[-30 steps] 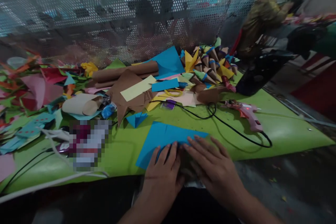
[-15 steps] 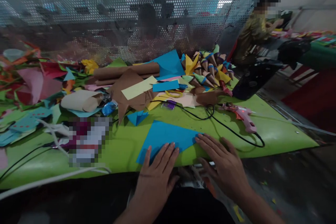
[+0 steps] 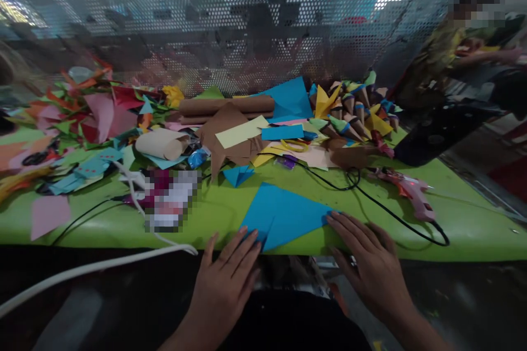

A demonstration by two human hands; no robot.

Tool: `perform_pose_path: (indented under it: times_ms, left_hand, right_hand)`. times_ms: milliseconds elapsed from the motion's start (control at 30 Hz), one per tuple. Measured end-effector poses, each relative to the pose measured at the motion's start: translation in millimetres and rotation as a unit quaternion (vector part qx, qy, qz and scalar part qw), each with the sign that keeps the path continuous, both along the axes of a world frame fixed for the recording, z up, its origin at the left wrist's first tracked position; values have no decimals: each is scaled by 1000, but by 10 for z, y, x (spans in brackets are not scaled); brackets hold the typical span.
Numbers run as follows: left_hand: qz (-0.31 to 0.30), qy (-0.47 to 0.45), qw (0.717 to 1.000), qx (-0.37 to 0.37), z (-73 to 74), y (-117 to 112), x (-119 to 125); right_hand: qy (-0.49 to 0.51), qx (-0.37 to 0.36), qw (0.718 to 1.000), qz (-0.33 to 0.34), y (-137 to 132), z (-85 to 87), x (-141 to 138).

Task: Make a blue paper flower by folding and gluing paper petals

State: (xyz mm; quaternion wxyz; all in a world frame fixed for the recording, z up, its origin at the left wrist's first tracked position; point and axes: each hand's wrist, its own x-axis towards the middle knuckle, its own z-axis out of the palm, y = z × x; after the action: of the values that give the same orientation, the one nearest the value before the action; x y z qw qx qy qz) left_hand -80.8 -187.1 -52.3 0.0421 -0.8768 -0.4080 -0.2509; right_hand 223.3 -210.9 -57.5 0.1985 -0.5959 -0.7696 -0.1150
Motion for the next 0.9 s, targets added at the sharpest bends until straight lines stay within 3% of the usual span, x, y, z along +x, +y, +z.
perform_pose_path:
  times_ms: [100,233,300,467,667,800,900]
  left_hand:
    - [19,-29,999,15,28,-8,36]
    - [24,33,999,9,56,56,196]
    - [23,58,998,-10,35,112,273]
    - [-3,56,997,-43,-28,259,312]
    - [-69,64,992,-89,78,424,137]
    - [-103,73,986,-113,145,495,39]
    - [-99,82,985,-113,213,463,23]
  right_hand:
    - [17,36,999,-18,-23,-2,-58]
    - [34,71,996,-29,-82,3,-139]
    - [40,74,996,-2,-122,18,-167]
    - [71,19,991,110,-128,180,-163]
    - [55,-102,981,153,154,462,-144]
    - [19,-162,969,184,339,469,-208]
    - [-10,-159,972,172,401,400,-267]
